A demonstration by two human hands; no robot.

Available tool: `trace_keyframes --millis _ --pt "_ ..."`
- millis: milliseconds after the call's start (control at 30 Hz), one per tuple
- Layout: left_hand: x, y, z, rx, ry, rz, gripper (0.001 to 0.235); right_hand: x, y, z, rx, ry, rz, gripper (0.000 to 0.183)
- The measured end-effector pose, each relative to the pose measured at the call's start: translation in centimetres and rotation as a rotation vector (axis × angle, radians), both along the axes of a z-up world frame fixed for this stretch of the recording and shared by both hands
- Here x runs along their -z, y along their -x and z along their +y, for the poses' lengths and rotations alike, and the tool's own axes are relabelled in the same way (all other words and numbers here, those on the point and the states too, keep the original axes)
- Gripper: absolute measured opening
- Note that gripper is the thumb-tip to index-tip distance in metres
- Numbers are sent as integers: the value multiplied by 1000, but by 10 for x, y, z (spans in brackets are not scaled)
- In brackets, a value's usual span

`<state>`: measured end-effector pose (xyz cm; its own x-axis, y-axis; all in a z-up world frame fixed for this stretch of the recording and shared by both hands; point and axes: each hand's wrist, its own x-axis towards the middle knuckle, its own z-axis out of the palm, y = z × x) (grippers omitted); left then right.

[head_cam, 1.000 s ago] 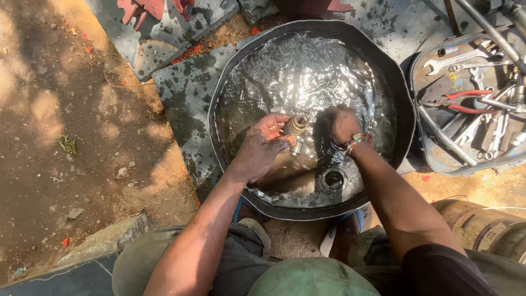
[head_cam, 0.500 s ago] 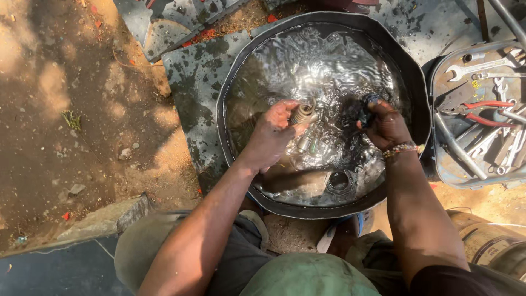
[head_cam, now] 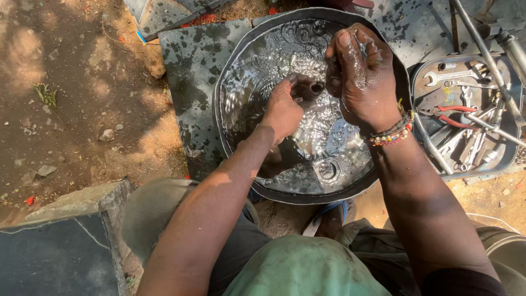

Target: The person scrubs a metal spring and a small cylindrical component in a basin of water using a brush and a cloth. The person repeatedly dips the items into the water, scrubs them with the brush, and wipes them with the cloth to remove grime.

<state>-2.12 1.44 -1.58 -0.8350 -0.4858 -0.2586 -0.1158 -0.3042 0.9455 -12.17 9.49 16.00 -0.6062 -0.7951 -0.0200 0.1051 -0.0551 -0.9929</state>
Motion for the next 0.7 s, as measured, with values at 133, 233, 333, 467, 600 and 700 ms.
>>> trace_keyframes --millis 133,233,333,467,600,700 --pt "28 10 9 -64 -796 457 54 -4 -15 -7 3 -75 328 34" --pt "40 13 18 -92 -562 688 51 -5 -21 -11 -20 -53 517 41" --pt "31 11 14 -10 -717 882 58 -7 -22 -13 15 -57 682 49" --pt "8 16 5 -44 -623 555 28 -6 -19 -11 88 104 246 40" --pt "-26 0 -11 -86 -65 168 42 18 5 20 221 18 127 23" --pt "-49 -8 -22 -140 47 43 43 86 20 51 270 -172 300 17"
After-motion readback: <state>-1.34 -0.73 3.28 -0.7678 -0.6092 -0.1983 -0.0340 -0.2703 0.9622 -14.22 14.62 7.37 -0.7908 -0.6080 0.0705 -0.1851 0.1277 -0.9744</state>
